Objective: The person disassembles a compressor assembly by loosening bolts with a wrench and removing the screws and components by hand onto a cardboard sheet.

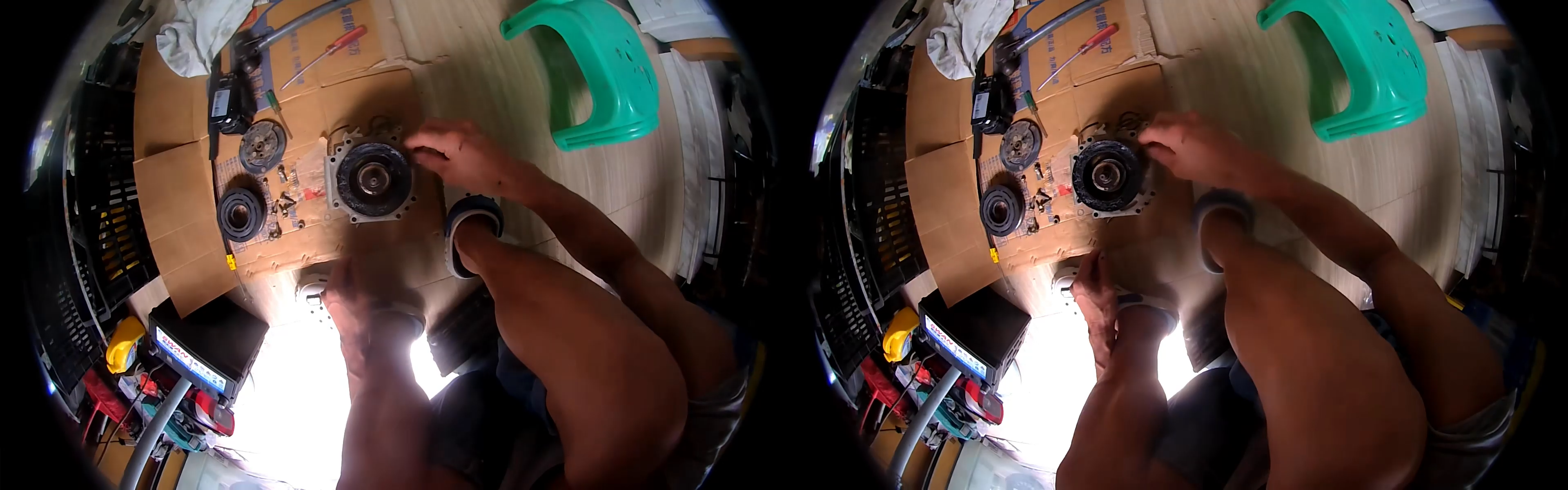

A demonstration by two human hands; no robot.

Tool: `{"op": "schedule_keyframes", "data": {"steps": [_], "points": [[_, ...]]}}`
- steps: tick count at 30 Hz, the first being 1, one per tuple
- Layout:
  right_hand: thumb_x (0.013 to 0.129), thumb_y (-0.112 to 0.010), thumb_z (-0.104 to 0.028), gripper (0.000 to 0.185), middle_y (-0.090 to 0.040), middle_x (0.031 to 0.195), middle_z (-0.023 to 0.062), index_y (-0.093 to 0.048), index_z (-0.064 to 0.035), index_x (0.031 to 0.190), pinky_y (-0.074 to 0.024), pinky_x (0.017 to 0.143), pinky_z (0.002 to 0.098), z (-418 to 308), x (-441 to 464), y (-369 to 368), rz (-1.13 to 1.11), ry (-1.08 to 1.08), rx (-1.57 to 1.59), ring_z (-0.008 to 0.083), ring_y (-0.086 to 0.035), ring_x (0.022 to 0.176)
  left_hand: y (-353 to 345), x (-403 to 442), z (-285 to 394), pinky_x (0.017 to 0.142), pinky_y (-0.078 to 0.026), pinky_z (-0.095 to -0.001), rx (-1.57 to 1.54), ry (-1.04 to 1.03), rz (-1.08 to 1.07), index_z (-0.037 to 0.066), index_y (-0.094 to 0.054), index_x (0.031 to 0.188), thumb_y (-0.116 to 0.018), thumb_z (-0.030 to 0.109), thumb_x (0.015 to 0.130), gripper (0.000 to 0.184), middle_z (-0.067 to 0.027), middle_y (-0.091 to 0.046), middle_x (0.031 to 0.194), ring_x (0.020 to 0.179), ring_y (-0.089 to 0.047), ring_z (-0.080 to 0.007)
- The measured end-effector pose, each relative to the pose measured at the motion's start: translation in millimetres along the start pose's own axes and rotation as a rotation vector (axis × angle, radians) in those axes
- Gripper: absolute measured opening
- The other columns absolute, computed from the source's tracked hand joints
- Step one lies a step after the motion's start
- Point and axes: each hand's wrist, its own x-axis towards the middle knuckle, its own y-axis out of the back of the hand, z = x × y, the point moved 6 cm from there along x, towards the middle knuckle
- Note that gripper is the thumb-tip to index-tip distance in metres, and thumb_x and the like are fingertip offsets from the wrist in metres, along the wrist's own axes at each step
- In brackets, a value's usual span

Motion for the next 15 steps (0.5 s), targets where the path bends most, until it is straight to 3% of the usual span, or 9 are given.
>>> {"op": "schedule_keyframes", "data": {"steps": [3,8,11,15], "points": [[0.088,-0.070,-0.010,0.019,-0.067,0.097,0.0119,-0.068,-0.0059,0.107,-0.0546,0.076,0.0395,2,0,2,-0.014,0.072,-0.060,0.0320,-0.067,0.088,-1,1,2,0.079,-0.054,-0.0349,0.032,0.002,-0.007,0.001,-0.069,0.114,-0.060,0.020,0.098,0.026,-0.0192,-0.073,0.097,0.085,-0.070,-0.0250],[0.088,-0.069,-0.012,0.018,-0.067,0.096,0.0123,-0.069,-0.0062,0.105,-0.0534,0.080,0.0420,9,-4,10,-0.061,0.026,-0.074,0.0340,-0.066,0.090,-1,0,2,0.083,-0.055,-0.0357,0.039,0.048,-0.053,0.000,-0.067,0.116,-0.059,0.022,0.099,0.029,-0.0222,-0.072,0.101,0.092,-0.071,-0.0274],[0.089,-0.069,-0.014,0.018,-0.067,0.096,0.0117,-0.069,-0.0072,0.106,-0.0535,0.080,0.0422,11,-6,8,-0.049,0.034,-0.083,0.0334,-0.066,0.090,-3,1,4,0.080,-0.056,-0.0406,0.042,0.013,-0.035,0.002,-0.068,0.114,-0.059,0.018,0.098,0.024,-0.0213,-0.071,0.102,0.091,-0.071,-0.0354],[0.090,-0.068,-0.016,0.019,-0.066,0.094,0.0117,-0.069,-0.0075,0.106,-0.0535,0.080,0.0432,5,-6,6,-0.015,0.071,-0.135,0.0334,-0.065,0.090,-4,2,6,0.083,-0.056,-0.0406,0.046,0.079,-0.065,0.002,-0.068,0.114,-0.059,0.020,0.098,0.025,-0.0212,-0.071,0.105,0.095,-0.071,-0.0353]]}}
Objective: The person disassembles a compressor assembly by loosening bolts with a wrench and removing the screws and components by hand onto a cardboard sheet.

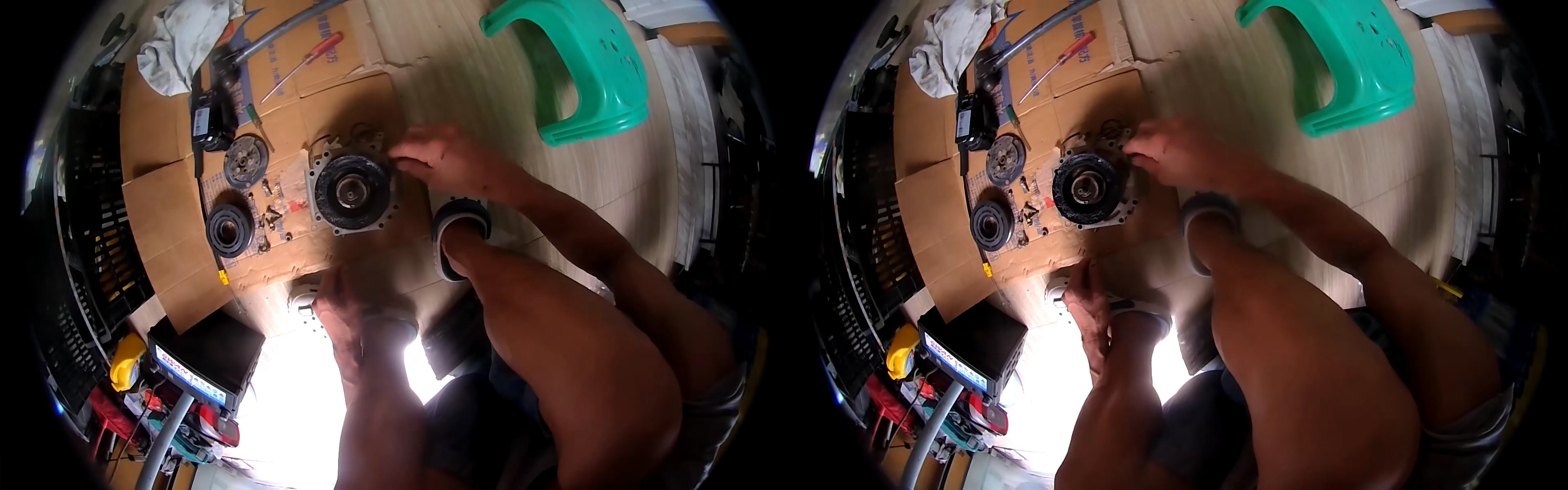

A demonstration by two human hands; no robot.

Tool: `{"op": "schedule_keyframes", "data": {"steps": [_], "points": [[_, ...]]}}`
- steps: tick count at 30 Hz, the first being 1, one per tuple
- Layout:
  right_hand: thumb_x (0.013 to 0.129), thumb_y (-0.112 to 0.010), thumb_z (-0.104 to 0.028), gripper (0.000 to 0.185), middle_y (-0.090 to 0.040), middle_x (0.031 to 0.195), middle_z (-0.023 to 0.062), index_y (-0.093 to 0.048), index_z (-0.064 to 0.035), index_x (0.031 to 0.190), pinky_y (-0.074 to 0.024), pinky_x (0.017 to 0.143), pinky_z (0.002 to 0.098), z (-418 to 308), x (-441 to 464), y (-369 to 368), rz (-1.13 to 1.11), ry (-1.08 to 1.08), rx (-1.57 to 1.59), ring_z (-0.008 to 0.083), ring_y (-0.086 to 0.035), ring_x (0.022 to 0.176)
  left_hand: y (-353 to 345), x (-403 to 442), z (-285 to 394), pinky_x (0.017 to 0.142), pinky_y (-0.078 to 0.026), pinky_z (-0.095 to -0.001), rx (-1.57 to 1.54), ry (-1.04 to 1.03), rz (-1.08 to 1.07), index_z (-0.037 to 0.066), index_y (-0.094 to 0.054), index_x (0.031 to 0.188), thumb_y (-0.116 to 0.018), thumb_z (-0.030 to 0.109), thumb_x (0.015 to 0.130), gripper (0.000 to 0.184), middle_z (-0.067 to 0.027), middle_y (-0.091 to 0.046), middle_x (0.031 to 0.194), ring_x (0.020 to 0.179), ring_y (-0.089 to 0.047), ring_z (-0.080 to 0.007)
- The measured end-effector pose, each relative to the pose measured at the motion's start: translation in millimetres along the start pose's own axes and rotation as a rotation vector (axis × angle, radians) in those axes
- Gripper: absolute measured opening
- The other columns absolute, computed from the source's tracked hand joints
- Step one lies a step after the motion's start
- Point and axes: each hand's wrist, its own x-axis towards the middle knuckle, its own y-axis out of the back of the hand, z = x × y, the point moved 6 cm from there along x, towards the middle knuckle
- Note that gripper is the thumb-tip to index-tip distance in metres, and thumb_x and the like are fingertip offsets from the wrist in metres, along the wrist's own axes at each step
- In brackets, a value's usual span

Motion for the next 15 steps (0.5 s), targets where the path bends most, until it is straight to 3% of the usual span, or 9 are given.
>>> {"op": "schedule_keyframes", "data": {"steps": [2,5,15], "points": [[0.089,-0.069,-0.016,0.018,-0.066,0.094,0.0118,-0.069,-0.0077,0.106,-0.0534,0.080,0.0435,-1,0,-4,-0.004,-0.028,-0.023,0.0337,-0.065,0.091,-2,1,-5,0.084,-0.055,-0.0406,0.023,-0.013,0.000,0.002,-0.068,0.114,-0.059,0.020,0.098,0.025,-0.0211,-0.071,0.106,0.096,-0.070,-0.0355],[0.089,-0.069,-0.015,0.018,-0.066,0.095,0.0121,-0.069,-0.0070,0.104,-0.0533,0.080,0.0435,0,0,-11,0.008,-0.038,-0.040,0.0340,-0.065,0.091,-1,1,-7,0.082,-0.056,-0.0364,0.016,-0.052,0.035,-0.001,-0.068,0.114,-0.059,0.021,0.099,0.028,-0.0220,-0.073,0.099,0.093,-0.072,-0.0278],[0.084,-0.074,-0.016,0.017,-0.064,0.082,0.0140,-0.062,-0.0046,0.086,-0.0533,0.066,0.0436,-9,1,-11,0.162,-0.068,-0.073,0.0345,-0.066,0.075,0,1,-6,0.080,-0.056,-0.0356,0.023,-0.058,0.024,0.000,-0.067,0.115,-0.059,0.021,0.099,0.028,-0.0224,-0.072,0.098,0.091,-0.073,-0.0280]]}}
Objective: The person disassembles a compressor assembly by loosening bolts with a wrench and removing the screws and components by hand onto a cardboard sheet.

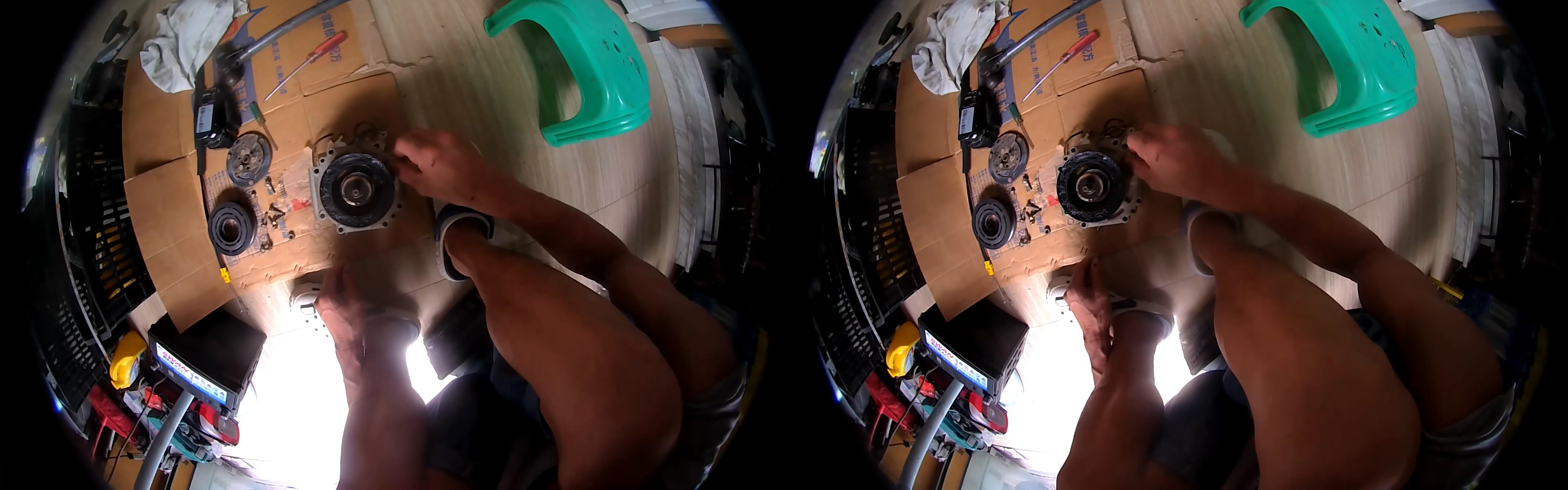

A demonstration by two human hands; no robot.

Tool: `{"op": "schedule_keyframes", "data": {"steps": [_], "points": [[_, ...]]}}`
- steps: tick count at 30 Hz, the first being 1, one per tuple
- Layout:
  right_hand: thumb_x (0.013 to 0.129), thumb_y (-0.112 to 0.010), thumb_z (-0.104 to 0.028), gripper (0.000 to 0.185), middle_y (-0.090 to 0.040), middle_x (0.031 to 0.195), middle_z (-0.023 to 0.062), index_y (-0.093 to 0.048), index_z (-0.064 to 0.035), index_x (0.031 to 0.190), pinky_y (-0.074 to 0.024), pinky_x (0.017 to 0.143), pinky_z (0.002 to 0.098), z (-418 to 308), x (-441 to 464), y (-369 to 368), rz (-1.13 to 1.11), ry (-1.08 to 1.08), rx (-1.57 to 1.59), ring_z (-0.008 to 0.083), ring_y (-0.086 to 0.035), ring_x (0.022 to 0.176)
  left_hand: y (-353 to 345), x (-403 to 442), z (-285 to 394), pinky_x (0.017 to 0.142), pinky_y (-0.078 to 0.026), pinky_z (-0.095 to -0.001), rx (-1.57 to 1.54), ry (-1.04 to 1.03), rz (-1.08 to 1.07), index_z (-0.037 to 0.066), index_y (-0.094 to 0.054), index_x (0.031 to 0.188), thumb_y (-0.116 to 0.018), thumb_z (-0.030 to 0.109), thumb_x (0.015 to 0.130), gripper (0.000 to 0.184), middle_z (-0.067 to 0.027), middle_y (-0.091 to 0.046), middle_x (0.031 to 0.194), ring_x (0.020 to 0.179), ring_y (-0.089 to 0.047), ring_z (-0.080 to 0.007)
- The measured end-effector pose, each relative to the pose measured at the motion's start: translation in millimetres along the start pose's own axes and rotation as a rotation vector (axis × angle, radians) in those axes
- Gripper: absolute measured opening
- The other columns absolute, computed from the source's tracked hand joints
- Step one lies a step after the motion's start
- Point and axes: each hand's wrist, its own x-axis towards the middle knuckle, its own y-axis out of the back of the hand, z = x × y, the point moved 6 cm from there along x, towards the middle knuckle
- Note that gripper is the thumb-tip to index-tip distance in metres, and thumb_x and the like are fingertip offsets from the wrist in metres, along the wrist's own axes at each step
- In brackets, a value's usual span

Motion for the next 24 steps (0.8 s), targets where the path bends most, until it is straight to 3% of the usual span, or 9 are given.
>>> {"op": "schedule_keyframes", "data": {"steps": [6,11,14,18,24], "points": [[0.083,-0.074,-0.017,0.020,-0.064,0.081,0.0129,-0.059,-0.0042,0.083,-0.0530,0.063,0.0429,0,1,-1,0.025,-0.035,-0.043,0.0339,-0.065,0.071,0,0,0,0.078,-0.055,-0.0345,-0.013,-0.008,0.005,-0.001,-0.067,0.115,-0.059,0.020,0.099,0.028,-0.0212,-0.073,0.097,0.088,-0.072,-0.0257],[0.083,-0.075,-0.017,0.018,-0.064,0.082,0.0122,-0.064,-0.0052,0.092,-0.0539,0.063,0.0431,-1,0,-1,0.105,-0.018,-0.023,0.0340,-0.065,0.070,0,0,0,0.078,-0.055,-0.0336,-0.028,0.019,0.003,-0.002,-0.067,0.114,-0.059,0.019,0.099,0.027,-0.0206,-0.073,0.096,0.087,-0.071,-0.0236],[0.083,-0.074,-0.018,0.022,-0.064,0.083,0.0122,-0.067,-0.0069,0.101,-0.0548,0.064,0.0432,1,-2,-3,0.054,0.047,-0.029,0.0344,-0.065,0.071,1,0,4,0.078,-0.056,-0.0408,-0.058,0.032,0.013,0.003,-0.069,0.111,-0.060,0.018,0.098,0.022,-0.0205,-0.072,0.100,0.089,-0.071,-0.0349],[0.084,-0.072,-0.019,0.026,-0.064,0.086,0.0129,-0.067,-0.0081,0.108,-0.0555,0.065,0.0427,6,-7,-8,-0.152,0.064,-0.103,0.0346,-0.066,0.074,-1,2,-2,0.079,-0.056,-0.0406,-0.060,0.012,0.026,0.003,-0.069,0.111,-0.060,0.018,0.098,0.022,-0.0203,-0.072,0.100,0.089,-0.072,-0.0339],[0.085,-0.071,-0.019,0.025,-0.063,0.085,0.0144,-0.066,-0.0055,0.105,-0.0550,0.064,0.0430,8,-12,-9,-0.056,0.106,-0.111,0.0349,-0.065,0.073,-1,1,-4,0.080,-0.056,-0.0401,-0.077,0.011,0.017,0.002,-0.069,0.112,-0.060,0.017,0.098,0.023,-0.0206,-0.072,0.101,0.090,-0.071,-0.0337]]}}
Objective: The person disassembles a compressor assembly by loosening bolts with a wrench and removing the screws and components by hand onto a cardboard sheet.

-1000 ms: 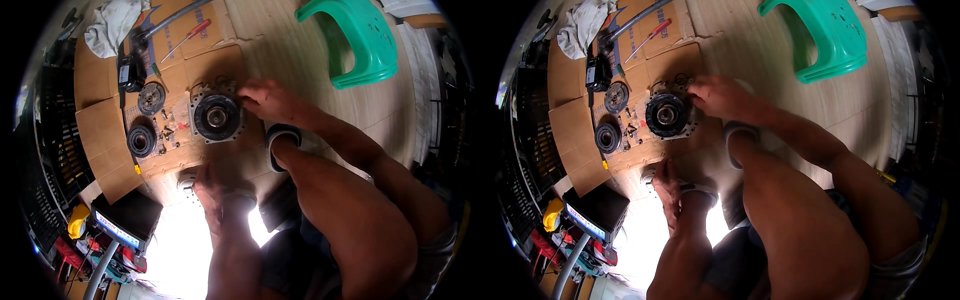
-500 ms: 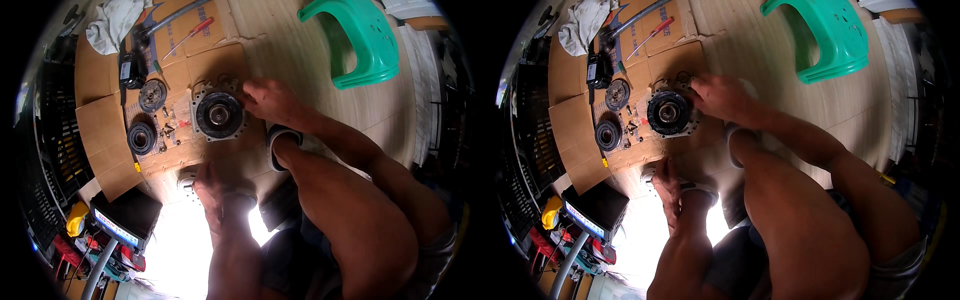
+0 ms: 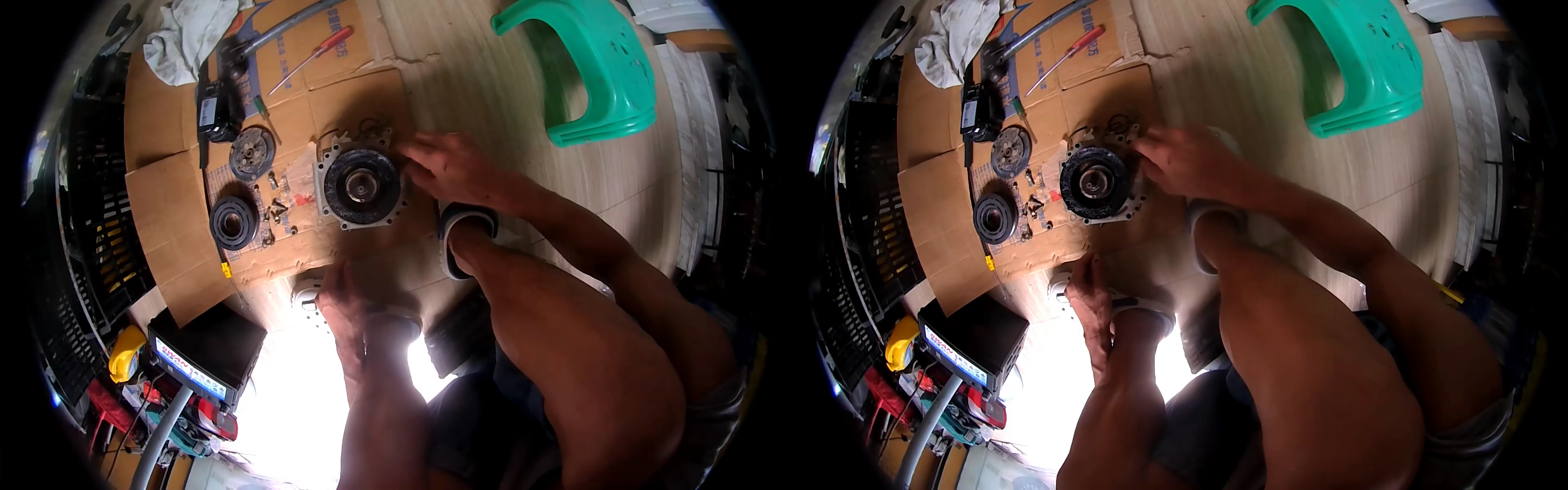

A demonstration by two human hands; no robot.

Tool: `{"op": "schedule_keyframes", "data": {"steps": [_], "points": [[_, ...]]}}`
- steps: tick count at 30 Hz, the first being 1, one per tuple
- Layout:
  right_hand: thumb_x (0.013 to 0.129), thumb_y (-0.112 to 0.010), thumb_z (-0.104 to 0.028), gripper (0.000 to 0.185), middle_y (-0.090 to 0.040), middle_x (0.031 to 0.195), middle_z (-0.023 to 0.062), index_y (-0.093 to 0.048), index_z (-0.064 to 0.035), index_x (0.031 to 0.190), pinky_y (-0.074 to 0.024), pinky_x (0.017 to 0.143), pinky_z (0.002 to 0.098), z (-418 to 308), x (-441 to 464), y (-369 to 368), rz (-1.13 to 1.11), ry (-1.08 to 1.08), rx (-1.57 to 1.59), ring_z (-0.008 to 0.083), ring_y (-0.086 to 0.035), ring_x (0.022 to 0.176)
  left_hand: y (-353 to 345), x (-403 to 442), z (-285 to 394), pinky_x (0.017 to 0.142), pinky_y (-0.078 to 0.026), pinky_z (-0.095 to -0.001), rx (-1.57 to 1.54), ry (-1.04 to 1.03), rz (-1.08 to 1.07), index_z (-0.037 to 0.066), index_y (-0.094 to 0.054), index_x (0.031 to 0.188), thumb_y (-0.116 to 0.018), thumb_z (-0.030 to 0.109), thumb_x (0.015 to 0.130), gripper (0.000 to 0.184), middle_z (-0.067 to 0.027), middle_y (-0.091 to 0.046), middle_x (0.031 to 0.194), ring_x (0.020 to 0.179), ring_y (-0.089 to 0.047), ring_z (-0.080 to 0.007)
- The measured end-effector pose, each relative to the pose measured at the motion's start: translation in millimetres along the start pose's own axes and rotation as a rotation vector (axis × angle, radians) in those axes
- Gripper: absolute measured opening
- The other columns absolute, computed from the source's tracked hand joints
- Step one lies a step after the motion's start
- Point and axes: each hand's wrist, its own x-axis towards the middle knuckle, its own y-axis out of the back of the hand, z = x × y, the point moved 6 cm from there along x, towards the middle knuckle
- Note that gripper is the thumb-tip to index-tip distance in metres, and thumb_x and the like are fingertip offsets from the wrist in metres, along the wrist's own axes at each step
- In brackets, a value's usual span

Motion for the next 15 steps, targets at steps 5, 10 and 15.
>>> {"op": "schedule_keyframes", "data": {"steps": [5,10,15], "points": [[0.086,-0.072,-0.019,0.026,-0.065,0.087,0.0148,-0.066,-0.0034,0.105,-0.0551,0.067,0.0437,7,2,-4,-0.060,-0.050,0.069,0.0352,-0.066,0.074,3,2,9,0.082,-0.054,-0.0348,0.018,-0.002,-0.001,-0.003,-0.066,0.116,-0.060,0.021,0.098,0.031,-0.0214,-0.072,0.098,0.089,-0.070,-0.0261],[0.087,-0.071,-0.022,0.030,-0.066,0.095,0.0180,-0.066,-0.0024,0.109,-0.0552,0.074,0.0428,10,1,2,-0.086,-0.110,0.119,0.0367,-0.066,0.084,7,-1,32,0.081,-0.054,-0.0362,-0.030,0.213,-0.047,0.000,-0.068,0.114,-0.061,0.018,0.096,0.026,-0.0201,-0.073,0.099,0.091,-0.071,-0.0284],[0.090,-0.070,-0.017,0.030,-0.067,0.102,0.0188,-0.065,-0.0016,0.115,-0.0552,0.075,0.0382,8,-3,-1,-0.028,-0.070,0.136,0.0342,-0.068,0.089,6,-2,6,0.081,-0.055,-0.0370,0.064,-0.021,-0.019,0.002,-0.069,0.112,-0.061,0.017,0.095,0.024,-0.0193,-0.073,0.099,0.091,-0.072,-0.0290]]}}
